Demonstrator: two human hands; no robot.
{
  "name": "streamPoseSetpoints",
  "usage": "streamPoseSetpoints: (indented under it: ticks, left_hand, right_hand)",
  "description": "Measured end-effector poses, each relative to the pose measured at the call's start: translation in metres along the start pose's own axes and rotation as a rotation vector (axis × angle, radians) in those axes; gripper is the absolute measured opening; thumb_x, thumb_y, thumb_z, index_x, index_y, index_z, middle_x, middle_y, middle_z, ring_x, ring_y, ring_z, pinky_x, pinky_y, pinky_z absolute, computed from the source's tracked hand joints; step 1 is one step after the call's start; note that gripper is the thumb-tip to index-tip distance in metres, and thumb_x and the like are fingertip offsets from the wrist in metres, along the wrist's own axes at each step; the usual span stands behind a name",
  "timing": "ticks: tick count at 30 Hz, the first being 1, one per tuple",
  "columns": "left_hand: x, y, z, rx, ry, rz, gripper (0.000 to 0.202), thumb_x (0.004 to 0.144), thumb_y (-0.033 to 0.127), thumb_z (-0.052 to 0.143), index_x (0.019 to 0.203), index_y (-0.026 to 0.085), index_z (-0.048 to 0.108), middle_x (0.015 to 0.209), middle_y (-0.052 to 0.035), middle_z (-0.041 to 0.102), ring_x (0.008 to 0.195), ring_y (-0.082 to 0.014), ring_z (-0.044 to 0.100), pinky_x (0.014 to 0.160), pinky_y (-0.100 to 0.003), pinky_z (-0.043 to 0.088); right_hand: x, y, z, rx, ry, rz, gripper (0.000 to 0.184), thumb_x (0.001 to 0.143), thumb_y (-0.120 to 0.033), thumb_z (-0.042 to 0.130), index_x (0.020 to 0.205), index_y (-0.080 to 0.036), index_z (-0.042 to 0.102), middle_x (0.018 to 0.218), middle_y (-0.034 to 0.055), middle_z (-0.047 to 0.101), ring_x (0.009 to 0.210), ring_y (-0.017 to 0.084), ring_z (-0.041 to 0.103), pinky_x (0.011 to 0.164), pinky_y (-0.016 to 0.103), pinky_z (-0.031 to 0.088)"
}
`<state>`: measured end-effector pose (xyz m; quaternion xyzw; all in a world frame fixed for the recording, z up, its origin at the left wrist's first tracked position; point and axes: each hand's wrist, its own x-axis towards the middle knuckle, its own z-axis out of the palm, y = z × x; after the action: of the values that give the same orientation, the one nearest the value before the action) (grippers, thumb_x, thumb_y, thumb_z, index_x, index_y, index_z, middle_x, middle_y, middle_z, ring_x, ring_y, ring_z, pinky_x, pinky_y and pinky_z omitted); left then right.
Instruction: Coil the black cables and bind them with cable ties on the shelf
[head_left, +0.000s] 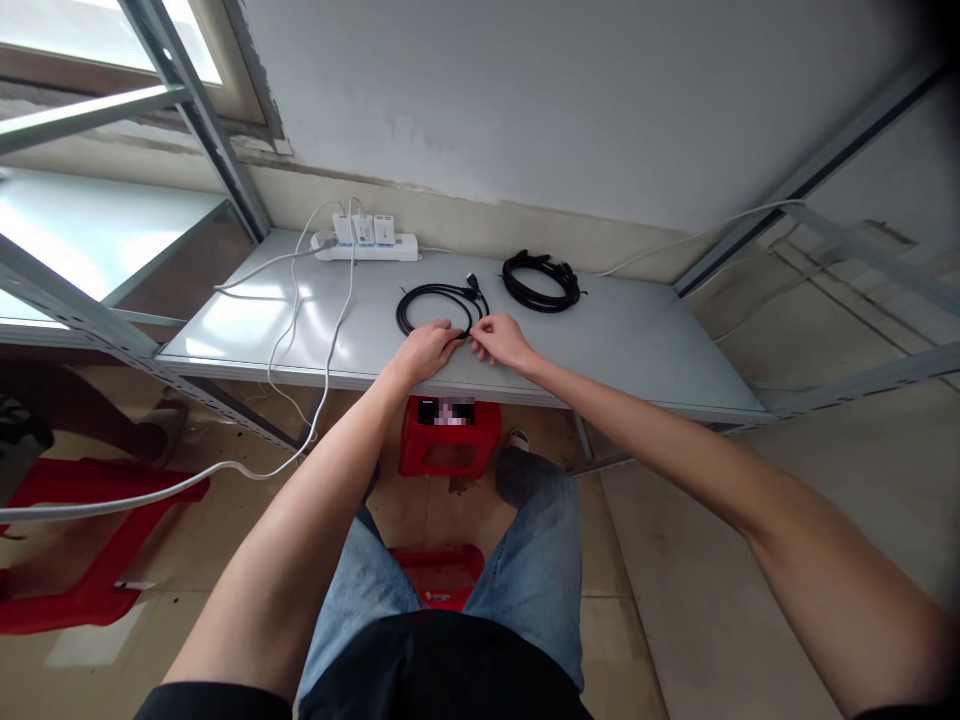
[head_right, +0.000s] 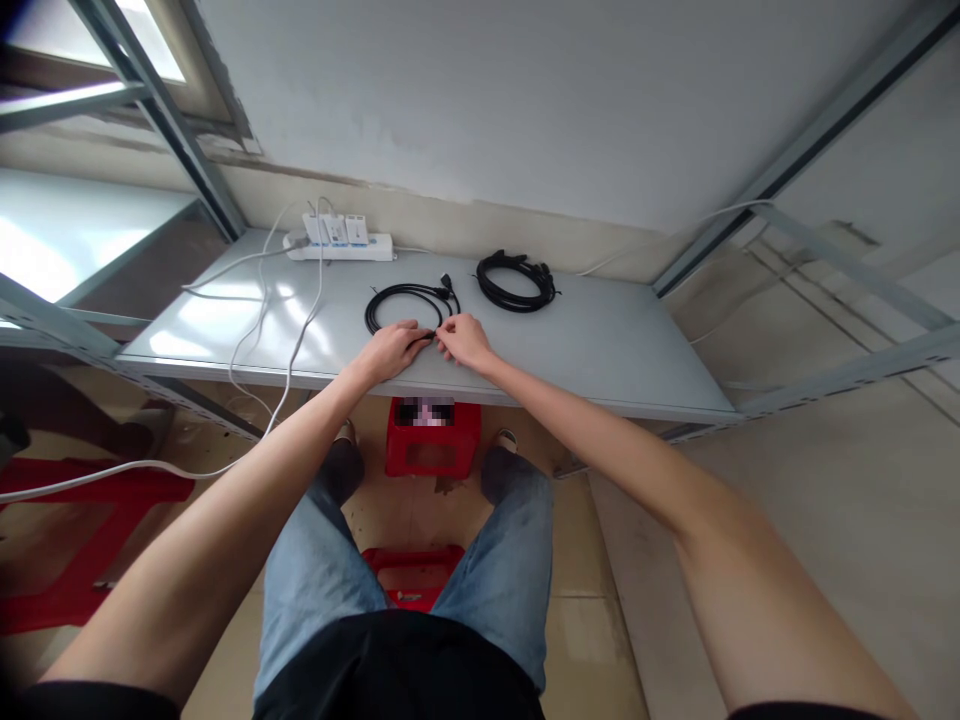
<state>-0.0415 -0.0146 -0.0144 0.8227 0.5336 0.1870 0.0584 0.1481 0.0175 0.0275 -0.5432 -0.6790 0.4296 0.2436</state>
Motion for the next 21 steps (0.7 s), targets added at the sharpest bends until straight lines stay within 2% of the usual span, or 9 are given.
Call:
streamPoseSetpoints:
  ticks: [5,7,10,13,17,19,21]
  left_hand:
    - [0.0,0.002,-0.002,0.004,-0.007,-0.002,0.045,0.114,0.033,0.04,0.136,0.019,0.076,0.114,-0.013,0.073,0.111,-0.0279,0.071,0.094,-0.035,0.053]
    - [-0.001,0.002,-0.003,0.007,-0.012,-0.004,0.044,0.114,0.032,0.04,0.134,0.019,0.077,0.113,-0.0128,0.072,0.111,-0.0279,0.071,0.094,-0.035,0.053]
    - [-0.001,0.002,-0.003,0.003,-0.013,-0.01,0.043,0.113,0.032,0.041,0.133,0.02,0.078,0.113,-0.0126,0.072,0.111,-0.0278,0.071,0.093,-0.035,0.053]
    - [-0.001,0.002,-0.003,0.001,-0.016,-0.01,0.043,0.114,0.032,0.041,0.134,0.021,0.078,0.113,-0.0122,0.072,0.111,-0.0278,0.071,0.094,-0.034,0.053]
    - [-0.001,0.002,-0.002,0.006,-0.019,-0.011,0.043,0.114,0.032,0.041,0.131,0.02,0.078,0.113,-0.0125,0.072,0.11,-0.0276,0.071,0.095,-0.034,0.053]
    - [-0.001,0.002,-0.002,0.002,-0.011,-0.015,0.042,0.114,0.032,0.042,0.133,0.02,0.078,0.114,-0.0127,0.073,0.111,-0.0272,0.071,0.096,-0.034,0.053]
    - [-0.001,0.002,-0.002,0.004,-0.004,-0.019,0.042,0.114,0.033,0.043,0.136,0.02,0.077,0.115,-0.0129,0.073,0.112,-0.0272,0.071,0.096,-0.034,0.053]
  right_hand:
    - [-0.003,-0.004,-0.001,0.123,-0.105,0.124,0.029,0.104,-0.009,0.06,0.076,-0.016,0.064,0.068,0.0017,0.071,0.051,0.008,0.059,0.042,0.017,0.042]
    - [-0.002,-0.007,-0.003,0.13,-0.175,0.121,0.03,0.104,-0.008,0.058,0.076,-0.016,0.063,0.068,0.0021,0.071,0.052,0.009,0.059,0.043,0.018,0.042]
    - [0.001,-0.011,-0.005,0.037,-0.262,0.054,0.027,0.102,-0.006,0.06,0.077,-0.015,0.065,0.069,0.0031,0.072,0.055,0.011,0.061,0.045,0.019,0.042]
    - [0.004,-0.014,-0.007,-0.174,-0.286,-0.048,0.027,0.098,-0.002,0.06,0.075,-0.015,0.065,0.069,0.0025,0.072,0.055,0.01,0.061,0.05,0.019,0.043]
    - [0.007,-0.017,-0.013,-0.428,-0.285,-0.206,0.029,0.099,-0.002,0.056,0.075,-0.016,0.065,0.069,0.0009,0.073,0.058,0.01,0.061,0.064,0.02,0.046]
    - [0.008,-0.014,-0.018,-0.493,-0.271,-0.233,0.03,0.103,-0.008,0.054,0.077,-0.016,0.067,0.07,0.0013,0.073,0.061,0.011,0.062,0.068,0.021,0.045]
    - [0.009,-0.006,-0.023,-0.52,-0.204,-0.243,0.032,0.108,-0.015,0.053,0.079,-0.017,0.068,0.07,0.0017,0.072,0.065,0.012,0.062,0.07,0.022,0.044]
